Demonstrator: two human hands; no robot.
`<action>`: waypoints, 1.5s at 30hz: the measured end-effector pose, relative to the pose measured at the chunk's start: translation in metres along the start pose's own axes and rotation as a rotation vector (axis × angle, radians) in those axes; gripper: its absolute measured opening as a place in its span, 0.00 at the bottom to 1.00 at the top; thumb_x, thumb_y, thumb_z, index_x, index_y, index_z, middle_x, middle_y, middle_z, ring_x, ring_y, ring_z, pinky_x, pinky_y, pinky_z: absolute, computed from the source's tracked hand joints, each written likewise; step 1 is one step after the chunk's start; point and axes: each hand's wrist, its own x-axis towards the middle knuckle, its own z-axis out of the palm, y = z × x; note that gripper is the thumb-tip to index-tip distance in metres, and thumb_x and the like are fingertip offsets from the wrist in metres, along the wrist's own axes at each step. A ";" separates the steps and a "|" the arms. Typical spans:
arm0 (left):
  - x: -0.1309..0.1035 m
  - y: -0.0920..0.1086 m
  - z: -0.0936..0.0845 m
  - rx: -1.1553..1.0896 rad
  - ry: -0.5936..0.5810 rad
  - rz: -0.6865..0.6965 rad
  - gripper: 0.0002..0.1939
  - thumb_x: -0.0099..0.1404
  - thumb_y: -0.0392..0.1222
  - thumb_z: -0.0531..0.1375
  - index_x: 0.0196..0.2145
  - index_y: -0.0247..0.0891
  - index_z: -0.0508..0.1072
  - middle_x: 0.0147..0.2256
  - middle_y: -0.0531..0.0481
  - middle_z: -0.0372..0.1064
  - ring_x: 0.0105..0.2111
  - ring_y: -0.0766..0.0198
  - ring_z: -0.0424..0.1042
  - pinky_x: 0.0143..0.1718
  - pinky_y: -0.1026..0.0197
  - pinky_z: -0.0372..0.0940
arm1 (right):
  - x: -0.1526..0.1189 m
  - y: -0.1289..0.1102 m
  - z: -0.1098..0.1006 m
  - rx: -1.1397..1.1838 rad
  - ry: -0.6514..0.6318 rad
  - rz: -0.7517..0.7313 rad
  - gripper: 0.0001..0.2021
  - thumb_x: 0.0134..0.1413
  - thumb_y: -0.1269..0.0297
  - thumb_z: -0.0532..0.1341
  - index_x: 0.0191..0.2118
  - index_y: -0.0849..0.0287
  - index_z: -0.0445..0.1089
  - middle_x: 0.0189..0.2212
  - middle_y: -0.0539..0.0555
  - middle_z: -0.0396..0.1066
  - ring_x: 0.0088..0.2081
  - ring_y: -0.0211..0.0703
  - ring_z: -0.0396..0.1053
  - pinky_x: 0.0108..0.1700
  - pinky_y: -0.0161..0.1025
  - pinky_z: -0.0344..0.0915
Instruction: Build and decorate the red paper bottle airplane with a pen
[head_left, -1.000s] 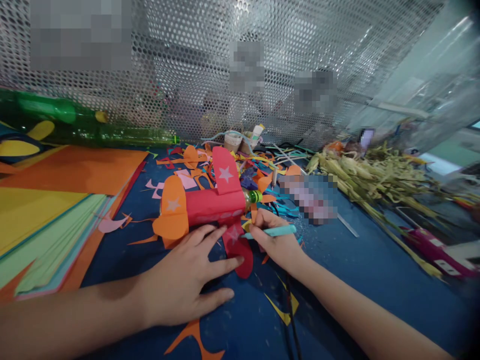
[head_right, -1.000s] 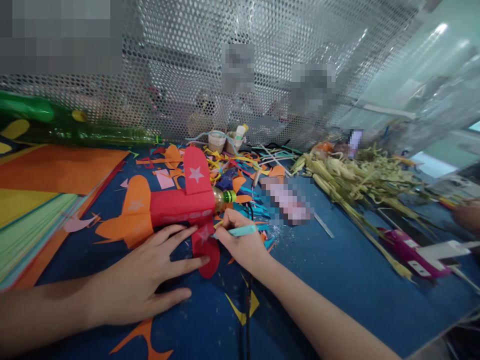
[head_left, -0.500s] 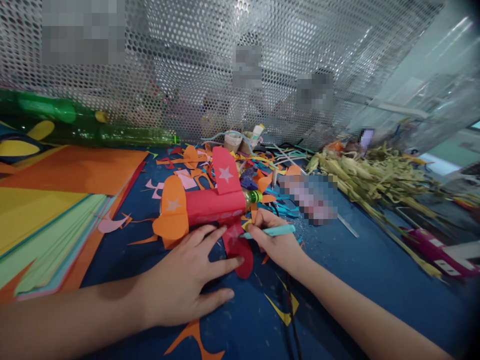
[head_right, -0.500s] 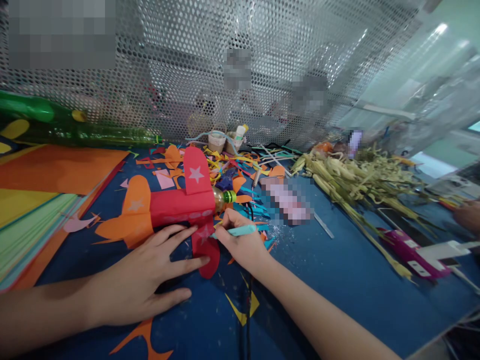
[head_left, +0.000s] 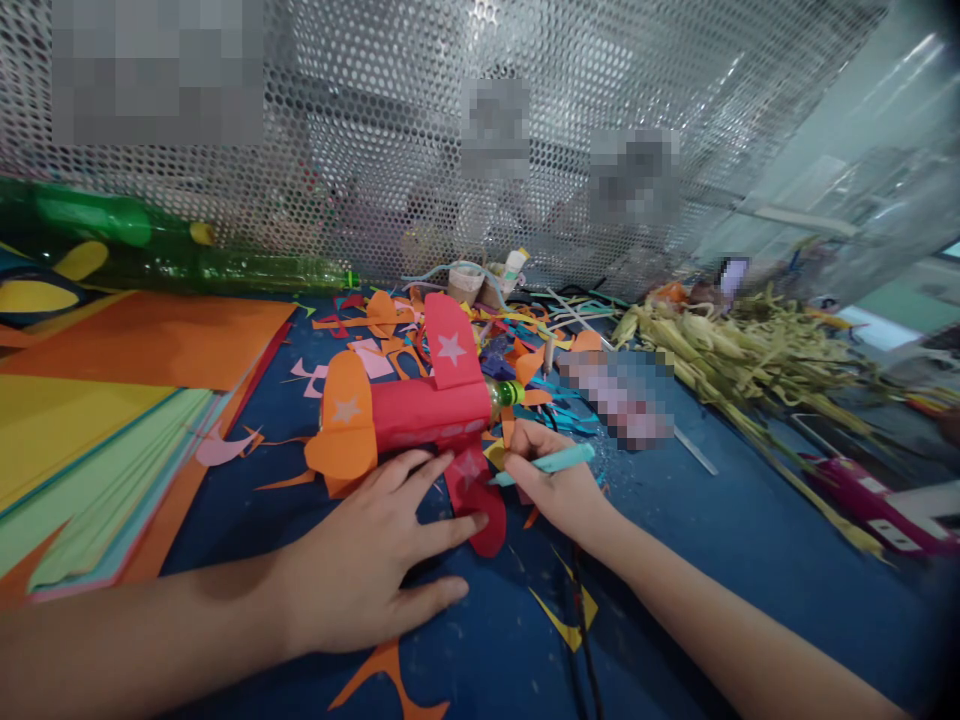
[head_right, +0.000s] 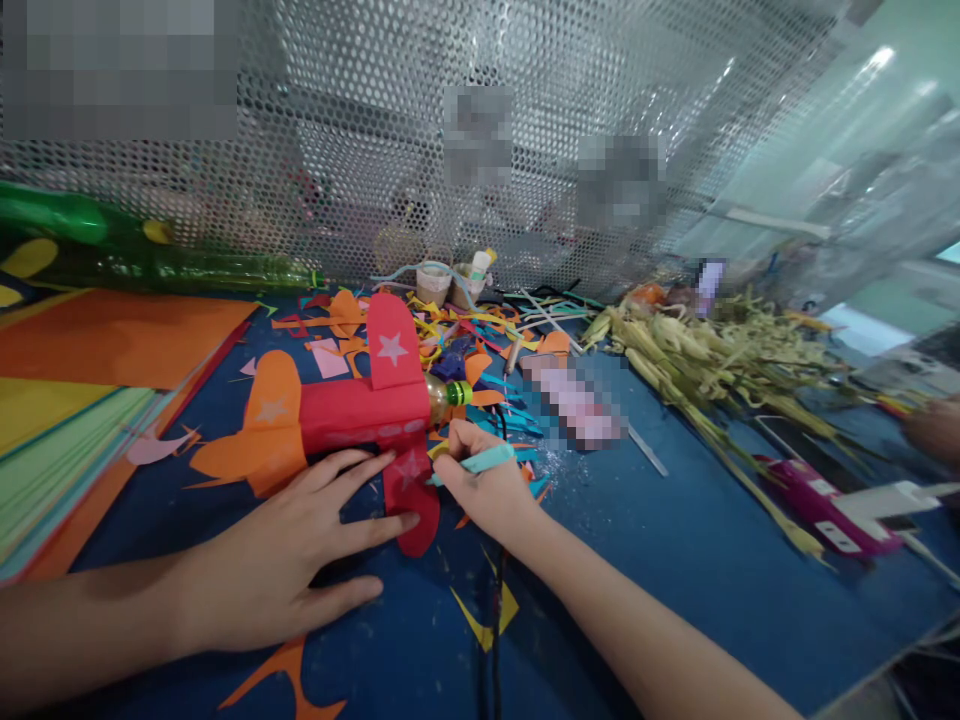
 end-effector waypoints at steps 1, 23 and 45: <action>0.000 0.000 0.000 -0.002 0.003 0.001 0.23 0.64 0.53 0.56 0.57 0.52 0.65 0.62 0.38 0.51 0.59 0.38 0.52 0.52 0.35 0.58 | 0.000 0.000 0.000 0.004 -0.005 0.006 0.12 0.45 0.69 0.55 0.20 0.55 0.49 0.17 0.43 0.48 0.20 0.34 0.48 0.23 0.33 0.47; -0.001 0.000 0.001 -0.028 0.043 0.004 0.23 0.63 0.53 0.58 0.55 0.51 0.67 0.62 0.41 0.51 0.59 0.40 0.53 0.53 0.37 0.58 | 0.000 0.005 0.000 -0.038 -0.039 -0.022 0.11 0.47 0.68 0.56 0.22 0.55 0.52 0.18 0.43 0.52 0.21 0.34 0.50 0.25 0.33 0.50; 0.000 -0.001 0.000 -0.015 0.024 0.002 0.23 0.63 0.53 0.57 0.56 0.51 0.66 0.62 0.41 0.51 0.59 0.39 0.53 0.53 0.36 0.58 | -0.001 0.001 -0.001 -0.011 -0.024 0.025 0.11 0.48 0.68 0.56 0.22 0.55 0.51 0.17 0.43 0.51 0.20 0.33 0.50 0.23 0.33 0.49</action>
